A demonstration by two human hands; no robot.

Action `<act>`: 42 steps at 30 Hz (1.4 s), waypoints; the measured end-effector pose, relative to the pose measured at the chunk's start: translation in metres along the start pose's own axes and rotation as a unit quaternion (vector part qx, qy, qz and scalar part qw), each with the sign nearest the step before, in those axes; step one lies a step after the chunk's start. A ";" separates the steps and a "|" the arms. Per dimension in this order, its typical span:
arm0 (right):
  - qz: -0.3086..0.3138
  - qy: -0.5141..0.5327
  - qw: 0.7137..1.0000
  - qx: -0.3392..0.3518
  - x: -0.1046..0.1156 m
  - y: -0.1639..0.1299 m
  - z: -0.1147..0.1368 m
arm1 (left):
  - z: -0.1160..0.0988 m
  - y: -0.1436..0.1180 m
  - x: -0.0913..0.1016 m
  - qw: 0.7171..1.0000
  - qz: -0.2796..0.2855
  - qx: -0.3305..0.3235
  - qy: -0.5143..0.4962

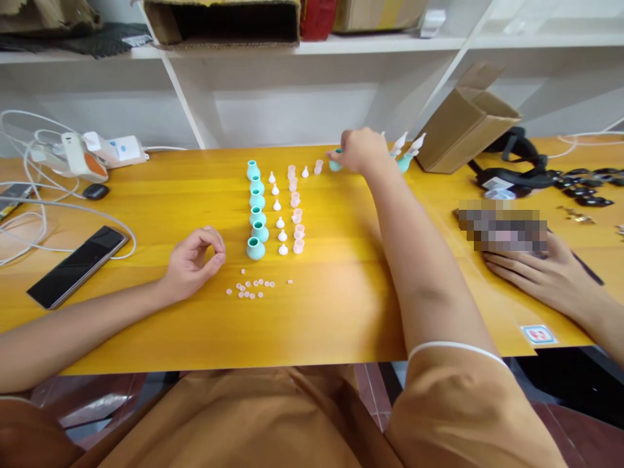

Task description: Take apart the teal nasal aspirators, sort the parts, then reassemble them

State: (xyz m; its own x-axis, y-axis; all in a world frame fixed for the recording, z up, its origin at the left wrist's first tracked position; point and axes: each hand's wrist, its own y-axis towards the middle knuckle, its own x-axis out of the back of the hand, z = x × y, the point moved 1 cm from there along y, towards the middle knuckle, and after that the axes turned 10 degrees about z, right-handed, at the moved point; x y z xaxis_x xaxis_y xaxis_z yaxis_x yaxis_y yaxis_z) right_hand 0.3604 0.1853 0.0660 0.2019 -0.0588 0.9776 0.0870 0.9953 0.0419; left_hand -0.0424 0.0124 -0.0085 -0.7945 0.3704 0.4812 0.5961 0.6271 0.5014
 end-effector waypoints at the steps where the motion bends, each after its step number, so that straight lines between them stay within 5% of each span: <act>1: 0.010 0.000 1.000 0.001 -0.004 0.001 -0.002 | 0.000 0.000 0.000 1.000 0.002 -0.005 0.009; 10: -0.035 0.024 0.999 0.015 -0.020 0.015 -0.014 | 0.000 0.001 -0.001 0.999 0.001 -0.003 0.035; 15: -0.033 -0.027 0.999 -0.028 -0.008 0.011 -0.012 | -0.001 0.002 -0.001 0.999 -0.005 0.004 0.034; 21: -0.162 -0.028 0.985 -0.057 0.013 -0.001 -0.015 | 0.001 0.001 -0.001 0.999 -0.010 0.019 0.027; 29: -0.161 0.087 0.983 -0.031 0.001 0.002 -0.023 | 0.000 0.001 0.000 0.999 -0.007 0.014 0.039; 33: -0.181 0.060 0.979 -0.075 0.007 0.006 -0.026 | -0.001 0.001 0.000 0.999 -0.003 0.008 0.041; 38: -0.105 0.040 0.986 -0.120 0.003 0.008 -0.027 | -0.002 0.002 -0.001 0.999 0.004 0.010 0.043; 42: -0.146 0.052 0.979 -0.131 0.002 0.007 -0.030 | -0.004 0.002 -0.001 0.999 0.009 0.017 0.045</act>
State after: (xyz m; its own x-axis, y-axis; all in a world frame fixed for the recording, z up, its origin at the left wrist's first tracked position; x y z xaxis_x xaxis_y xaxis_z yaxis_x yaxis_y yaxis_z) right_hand 0.3908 0.1899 0.0623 0.2278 -0.3592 0.9050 0.3996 0.8821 0.2495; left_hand -0.0403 0.0104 -0.0047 -0.7694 0.3191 0.5533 0.6042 0.6446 0.4684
